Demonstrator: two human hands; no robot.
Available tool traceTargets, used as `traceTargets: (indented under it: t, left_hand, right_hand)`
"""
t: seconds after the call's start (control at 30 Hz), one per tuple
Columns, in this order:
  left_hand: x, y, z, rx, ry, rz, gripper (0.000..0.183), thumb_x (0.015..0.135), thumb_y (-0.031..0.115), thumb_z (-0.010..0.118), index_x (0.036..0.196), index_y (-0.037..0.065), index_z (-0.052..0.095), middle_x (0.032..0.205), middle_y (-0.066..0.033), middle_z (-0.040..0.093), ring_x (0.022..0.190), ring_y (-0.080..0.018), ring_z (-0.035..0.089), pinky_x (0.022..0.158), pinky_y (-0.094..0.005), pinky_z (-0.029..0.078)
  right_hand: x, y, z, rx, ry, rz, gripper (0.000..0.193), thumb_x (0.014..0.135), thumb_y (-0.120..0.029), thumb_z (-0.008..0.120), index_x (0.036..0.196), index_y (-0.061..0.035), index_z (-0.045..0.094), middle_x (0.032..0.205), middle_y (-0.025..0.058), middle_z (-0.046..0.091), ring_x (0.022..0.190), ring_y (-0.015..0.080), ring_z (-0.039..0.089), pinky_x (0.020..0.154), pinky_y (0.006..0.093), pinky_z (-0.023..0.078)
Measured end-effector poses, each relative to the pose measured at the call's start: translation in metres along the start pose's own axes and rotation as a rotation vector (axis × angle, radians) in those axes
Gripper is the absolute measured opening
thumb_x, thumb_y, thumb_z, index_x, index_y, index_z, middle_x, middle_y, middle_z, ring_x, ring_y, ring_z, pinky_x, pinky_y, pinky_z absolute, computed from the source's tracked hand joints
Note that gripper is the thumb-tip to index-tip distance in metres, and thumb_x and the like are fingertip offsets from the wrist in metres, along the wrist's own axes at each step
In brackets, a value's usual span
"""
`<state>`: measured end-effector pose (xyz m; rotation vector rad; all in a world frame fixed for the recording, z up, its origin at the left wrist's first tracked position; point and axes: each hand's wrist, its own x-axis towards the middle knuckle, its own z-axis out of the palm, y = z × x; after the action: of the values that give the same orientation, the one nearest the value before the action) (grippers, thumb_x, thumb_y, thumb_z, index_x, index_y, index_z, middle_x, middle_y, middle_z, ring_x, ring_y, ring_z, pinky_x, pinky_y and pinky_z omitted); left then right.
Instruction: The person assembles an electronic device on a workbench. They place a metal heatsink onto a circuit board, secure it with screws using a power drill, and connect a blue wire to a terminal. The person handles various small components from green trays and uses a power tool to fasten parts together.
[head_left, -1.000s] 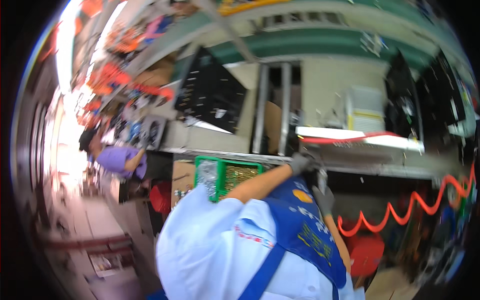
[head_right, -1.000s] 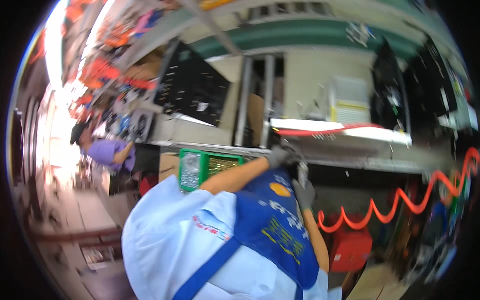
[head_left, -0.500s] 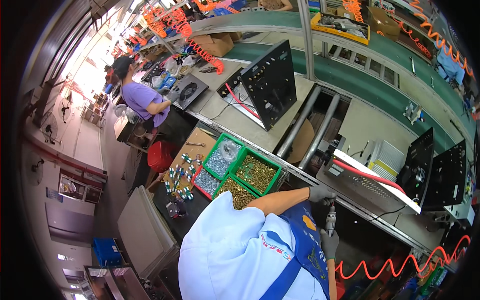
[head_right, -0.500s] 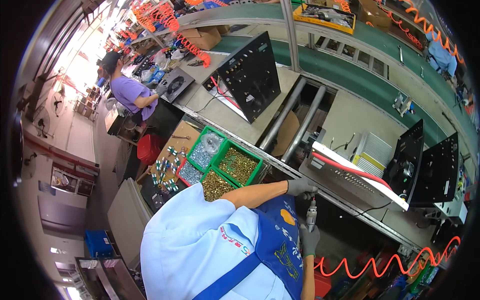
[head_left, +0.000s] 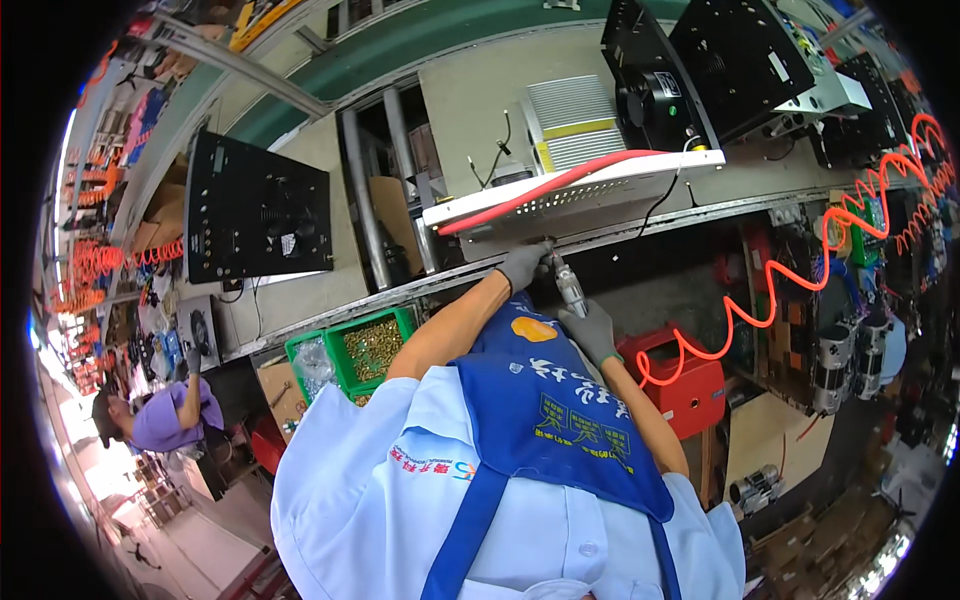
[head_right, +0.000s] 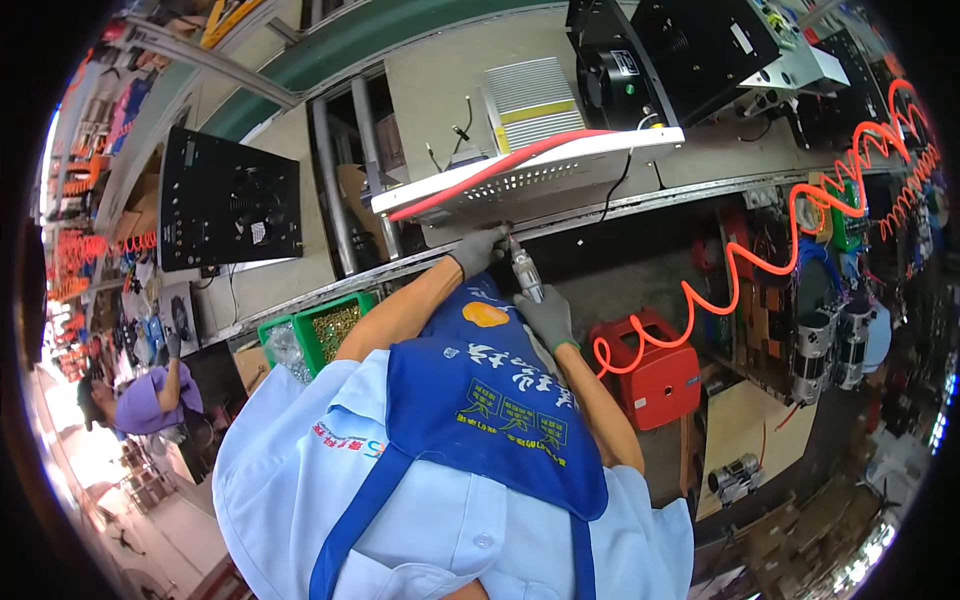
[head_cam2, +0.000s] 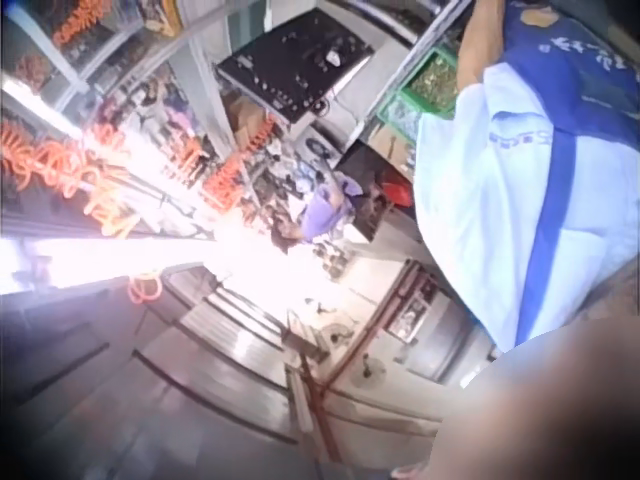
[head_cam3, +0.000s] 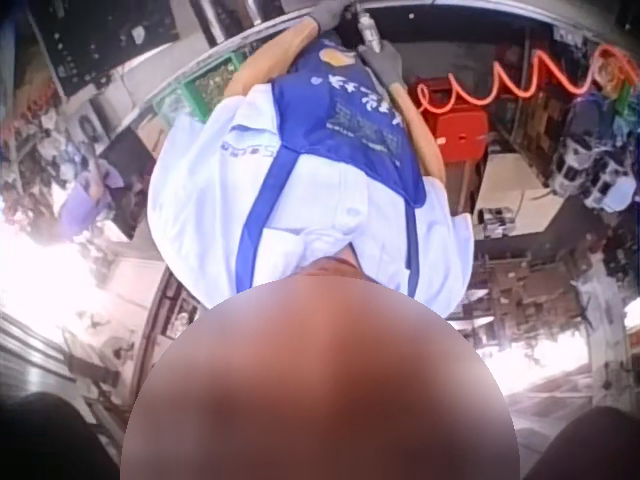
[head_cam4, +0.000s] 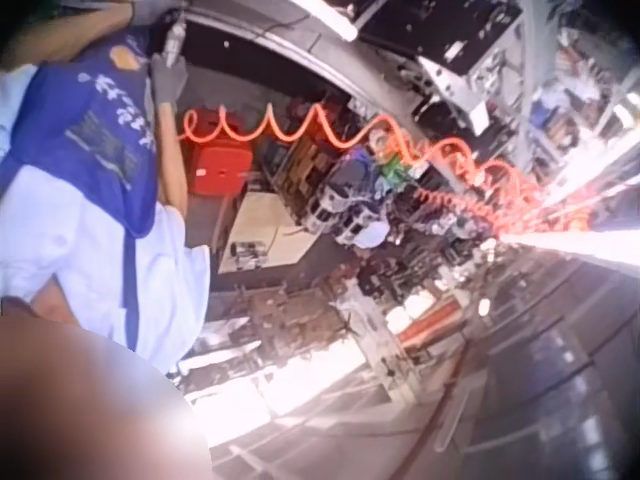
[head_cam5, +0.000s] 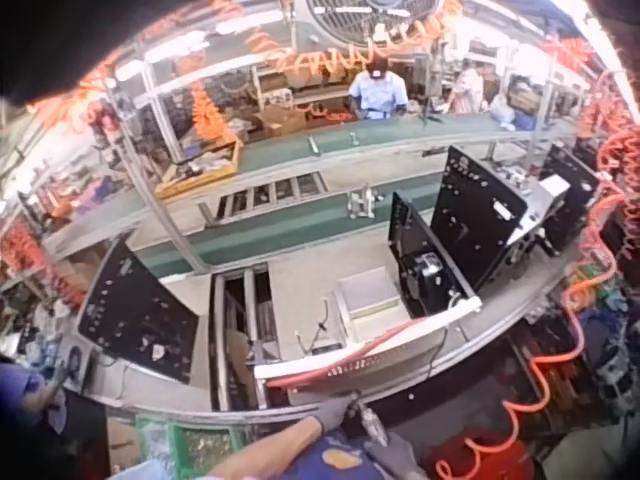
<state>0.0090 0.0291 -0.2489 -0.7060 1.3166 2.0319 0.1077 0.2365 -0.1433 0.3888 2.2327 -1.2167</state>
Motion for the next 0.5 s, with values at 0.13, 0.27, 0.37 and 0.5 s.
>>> traceTargets:
  t: [0.13, 0.27, 0.37, 0.5]
  left_hand:
    - [0.023, 0.010, -0.004, 0.220, -0.034, 0.312, 0.011, 0.103, 0.016, 0.059, 0.103, 0.009, 0.066, 0.084, -0.0042, 0.064, 0.070, -0.0131, 0.058, 0.061, -0.0261, 0.049]
    - [0.015, 0.044, 0.013, -0.044, 0.078, 0.007, 0.009, 0.101, 0.009, 0.057, 0.103, 0.009, 0.067, 0.083, -0.0032, 0.061, 0.067, -0.0136, 0.057, 0.057, -0.0272, 0.047]
    - [0.022, 0.044, 0.005, -0.073, 0.088, -0.079, 0.009, 0.101, 0.007, 0.058, 0.102, 0.009, 0.067, 0.083, -0.0018, 0.061, 0.066, -0.0118, 0.056, 0.055, -0.0262, 0.045]
    - [0.025, 0.045, 0.001, -0.058, 0.041, -0.098, 0.008, 0.101, 0.008, 0.058, 0.102, 0.011, 0.066, 0.082, 0.0003, 0.060, 0.065, -0.0092, 0.053, 0.054, -0.0242, 0.042]
  right_hand:
    - [0.024, -0.018, 0.006, -0.064, 0.008, 0.047, 0.050, 0.078, -0.045, 0.077, 0.102, -0.0022, 0.071, 0.094, 0.0228, 0.073, 0.090, 0.0358, 0.073, 0.081, 0.0438, 0.054]
    - [0.037, -0.021, 0.013, -0.075, 0.041, 0.089, 0.051, 0.078, -0.046, 0.077, 0.102, -0.0020, 0.070, 0.093, 0.0231, 0.073, 0.090, 0.0363, 0.073, 0.081, 0.0446, 0.054]
    - [0.042, -0.019, 0.018, -0.053, 0.031, 0.085, 0.051, 0.077, -0.047, 0.077, 0.102, -0.0018, 0.070, 0.092, 0.0231, 0.073, 0.089, 0.0363, 0.073, 0.080, 0.0448, 0.054]
    - [0.046, -0.011, 0.023, 0.003, 0.023, 0.069, 0.052, 0.077, -0.046, 0.077, 0.101, -0.0010, 0.069, 0.091, 0.0233, 0.073, 0.088, 0.0361, 0.073, 0.080, 0.0446, 0.054]
